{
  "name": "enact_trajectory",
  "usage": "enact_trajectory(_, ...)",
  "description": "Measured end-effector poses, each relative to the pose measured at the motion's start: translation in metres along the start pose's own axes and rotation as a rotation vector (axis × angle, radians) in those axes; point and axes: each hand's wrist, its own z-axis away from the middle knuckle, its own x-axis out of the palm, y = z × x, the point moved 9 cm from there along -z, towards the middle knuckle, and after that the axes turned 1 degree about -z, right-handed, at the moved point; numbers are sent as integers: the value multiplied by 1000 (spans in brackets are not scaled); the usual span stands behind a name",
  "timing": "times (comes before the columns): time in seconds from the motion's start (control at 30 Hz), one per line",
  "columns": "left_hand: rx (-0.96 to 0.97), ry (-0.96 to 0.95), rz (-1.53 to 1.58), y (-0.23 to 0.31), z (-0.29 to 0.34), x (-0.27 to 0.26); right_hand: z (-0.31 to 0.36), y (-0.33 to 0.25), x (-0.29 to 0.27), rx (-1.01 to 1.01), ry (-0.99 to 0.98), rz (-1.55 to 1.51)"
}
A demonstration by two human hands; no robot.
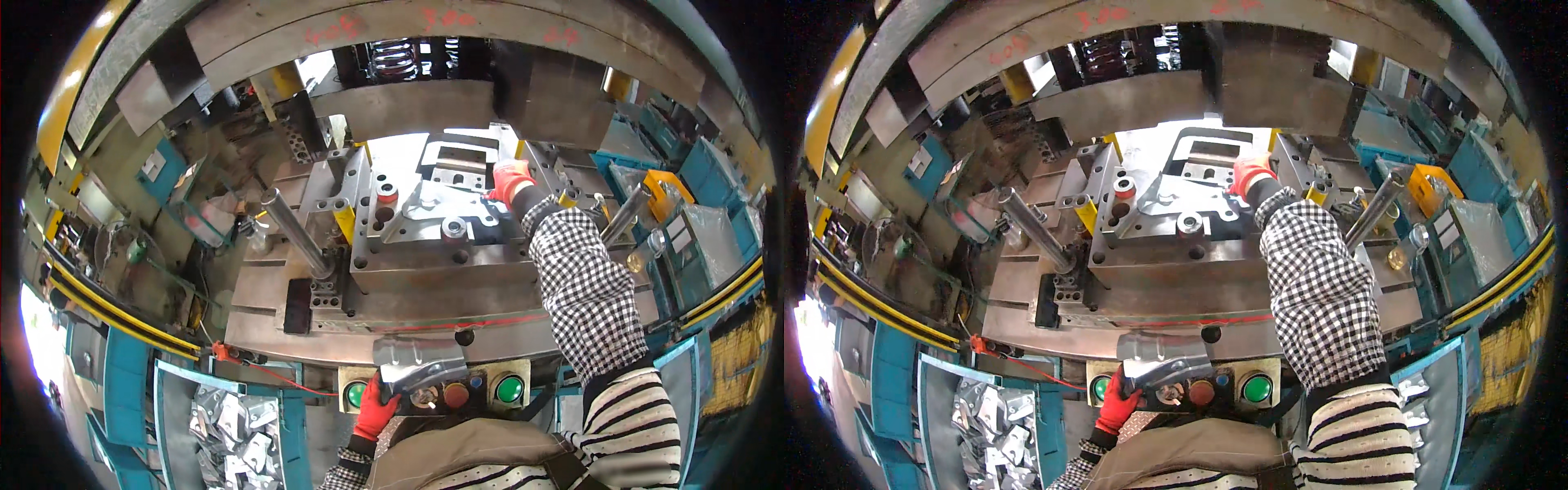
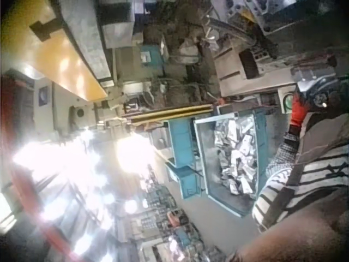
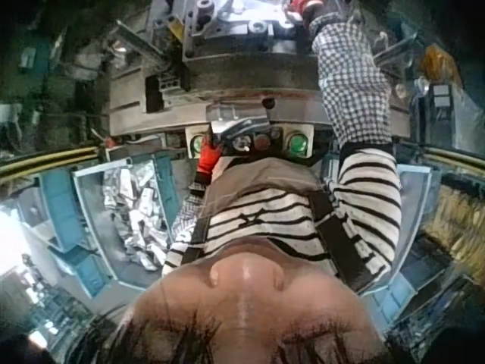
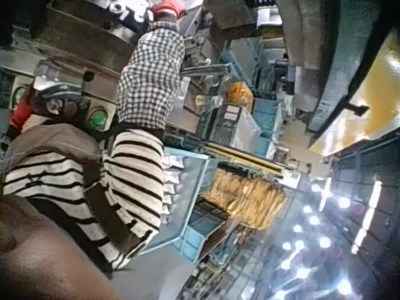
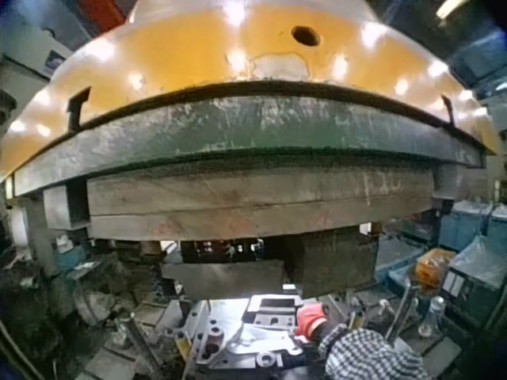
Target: Operator places metal parts into an industrial press machine and activates it using safety buttons.
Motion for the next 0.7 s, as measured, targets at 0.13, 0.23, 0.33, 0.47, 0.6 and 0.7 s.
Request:
enact_trajectory(0.13, 25, -9, 26, 14, -5, -20, 20, 6, -17, -36, 170, -324)
enact_trajectory(0.23, 44, 32, 46, 0, -8, -39, 99, 9, -39, -90, 774, -764)
enact_trajectory(0.33, -62, 179, 12, -59, 11, -71, 216, -15, 1, -317, 2, -1436)
enact_trajectory(0.47, -392, 194, 112, -173, 28, -72, 380, 19, 180, -209, -481, -1186)
enact_trajectory(0.6, -685, 13, 428, -229, 32, -38, 472, 10, 353, 102, -432, -1166)
enact_trajectory(0.7, -654, 78, 287, -246, 39, -50, 486, -41, 383, 215, -376, -1191)
